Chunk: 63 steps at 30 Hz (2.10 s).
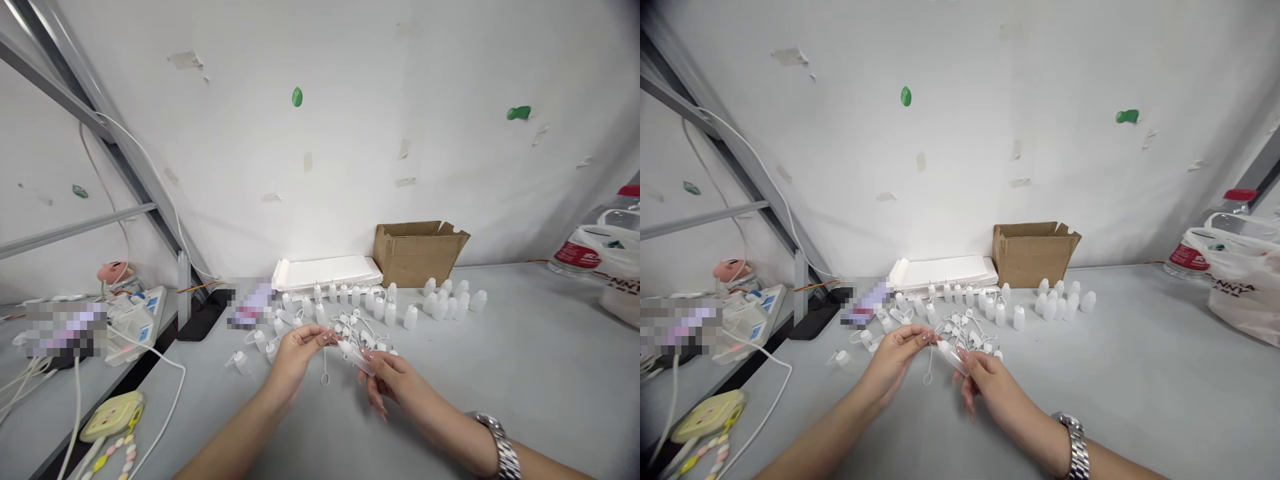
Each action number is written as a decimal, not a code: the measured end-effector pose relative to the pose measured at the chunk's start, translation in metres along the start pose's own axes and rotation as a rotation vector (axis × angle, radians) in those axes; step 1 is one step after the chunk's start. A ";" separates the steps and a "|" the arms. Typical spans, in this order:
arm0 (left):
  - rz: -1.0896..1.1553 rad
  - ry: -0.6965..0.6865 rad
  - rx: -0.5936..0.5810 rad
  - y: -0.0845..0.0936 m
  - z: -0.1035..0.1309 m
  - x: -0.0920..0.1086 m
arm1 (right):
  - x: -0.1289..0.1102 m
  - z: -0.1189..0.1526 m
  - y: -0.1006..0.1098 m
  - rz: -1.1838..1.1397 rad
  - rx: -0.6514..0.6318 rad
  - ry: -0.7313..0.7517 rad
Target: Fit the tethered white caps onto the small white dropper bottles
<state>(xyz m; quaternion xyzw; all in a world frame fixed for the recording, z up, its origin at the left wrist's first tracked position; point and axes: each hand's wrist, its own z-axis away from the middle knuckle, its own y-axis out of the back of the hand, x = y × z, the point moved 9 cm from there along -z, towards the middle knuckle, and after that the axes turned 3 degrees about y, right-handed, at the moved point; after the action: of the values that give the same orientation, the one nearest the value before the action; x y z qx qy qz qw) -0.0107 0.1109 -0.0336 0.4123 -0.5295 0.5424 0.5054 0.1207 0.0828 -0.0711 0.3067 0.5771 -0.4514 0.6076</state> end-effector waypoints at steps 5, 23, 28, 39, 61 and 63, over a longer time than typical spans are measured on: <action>-0.072 -0.010 0.024 0.003 -0.002 -0.006 | 0.003 -0.002 0.000 0.031 -0.004 -0.016; -0.028 0.007 0.014 -0.002 0.002 -0.005 | 0.000 0.001 -0.007 -0.076 -0.052 -0.011; 0.249 0.037 -0.015 -0.008 0.002 -0.003 | -0.012 0.005 -0.014 -0.161 -0.095 0.026; 0.138 0.008 -0.005 -0.001 0.001 0.002 | -0.015 0.006 -0.016 -0.107 -0.120 0.048; -1.058 -0.352 0.058 -0.019 0.019 0.013 | -0.082 0.048 0.115 0.813 0.493 0.277; -1.105 -0.366 0.065 -0.018 0.018 0.012 | -0.061 0.044 0.125 0.913 0.494 0.181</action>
<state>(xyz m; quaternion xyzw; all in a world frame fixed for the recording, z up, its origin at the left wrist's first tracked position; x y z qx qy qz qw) 0.0040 0.0929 -0.0171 0.7296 -0.2978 0.1341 0.6008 0.2567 0.1063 -0.0237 0.6987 0.3113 -0.2348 0.5999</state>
